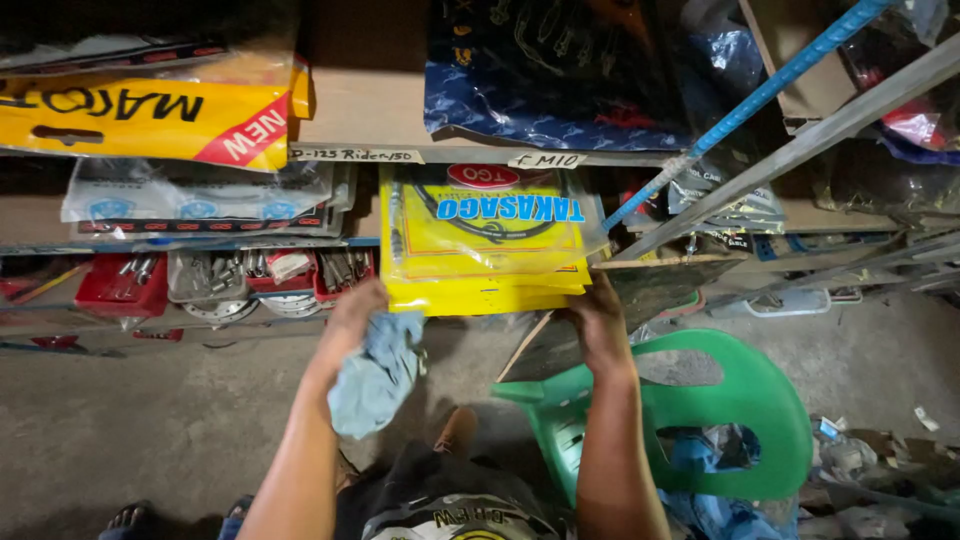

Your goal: The person wipes several packaged motorcycle parts with a light blue cloth. They handle a yellow package, a white package, and a black package, cleaning the exterior of each before placing them on a green plastic chair.

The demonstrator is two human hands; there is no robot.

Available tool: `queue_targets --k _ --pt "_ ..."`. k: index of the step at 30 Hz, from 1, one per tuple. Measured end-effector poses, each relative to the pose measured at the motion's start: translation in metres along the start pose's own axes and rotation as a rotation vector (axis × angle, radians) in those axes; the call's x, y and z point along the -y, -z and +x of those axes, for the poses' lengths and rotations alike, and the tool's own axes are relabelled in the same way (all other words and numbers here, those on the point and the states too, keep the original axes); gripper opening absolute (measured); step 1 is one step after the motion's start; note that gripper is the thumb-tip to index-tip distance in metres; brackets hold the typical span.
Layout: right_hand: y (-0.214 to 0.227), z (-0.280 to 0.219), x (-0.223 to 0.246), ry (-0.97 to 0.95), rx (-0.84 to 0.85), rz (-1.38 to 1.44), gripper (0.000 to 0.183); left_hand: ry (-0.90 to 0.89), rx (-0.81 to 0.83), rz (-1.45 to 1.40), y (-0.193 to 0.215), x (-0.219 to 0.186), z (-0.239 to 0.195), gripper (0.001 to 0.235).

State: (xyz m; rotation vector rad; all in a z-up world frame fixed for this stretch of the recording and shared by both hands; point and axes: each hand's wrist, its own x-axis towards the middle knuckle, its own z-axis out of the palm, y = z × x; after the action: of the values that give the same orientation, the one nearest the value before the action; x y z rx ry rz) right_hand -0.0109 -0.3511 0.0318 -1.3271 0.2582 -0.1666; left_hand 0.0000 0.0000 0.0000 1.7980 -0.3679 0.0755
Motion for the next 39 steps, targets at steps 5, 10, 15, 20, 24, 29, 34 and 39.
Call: queue_targets --k 5,10,15,20,24,29,34,39 --pt "-0.035 -0.018 0.070 -0.114 -0.060 0.054 0.057 0.640 -0.084 -0.388 0.018 -0.145 0.041 0.066" --pt "-0.029 0.031 0.064 -0.188 -0.120 0.057 0.093 0.480 0.110 -0.073 0.022 -0.108 0.080 0.064" --pt "-0.051 0.064 0.062 -0.320 -0.044 -0.647 0.097 0.737 0.067 -0.187 0.015 -0.199 0.071 0.070" --pt "-0.083 0.009 0.088 -0.143 0.011 -0.400 0.106 0.489 0.117 -0.257 0.000 -0.041 0.082 0.089" --pt "-0.055 0.020 0.062 -0.156 0.029 -0.450 0.112 0.378 0.085 -0.270 -0.003 0.018 0.080 0.073" --pt "-0.056 -0.008 0.059 -0.207 0.066 -0.308 0.125 0.342 0.135 -0.218 0.003 0.030 0.060 0.075" --pt "-0.079 -0.045 0.113 -0.193 0.135 -0.481 0.102 0.419 0.152 -0.290 0.002 0.031 0.032 0.085" --pt "-0.045 -0.013 0.085 -0.408 -0.133 0.291 0.103 0.382 0.093 -0.384 0.001 0.011 0.025 0.065"
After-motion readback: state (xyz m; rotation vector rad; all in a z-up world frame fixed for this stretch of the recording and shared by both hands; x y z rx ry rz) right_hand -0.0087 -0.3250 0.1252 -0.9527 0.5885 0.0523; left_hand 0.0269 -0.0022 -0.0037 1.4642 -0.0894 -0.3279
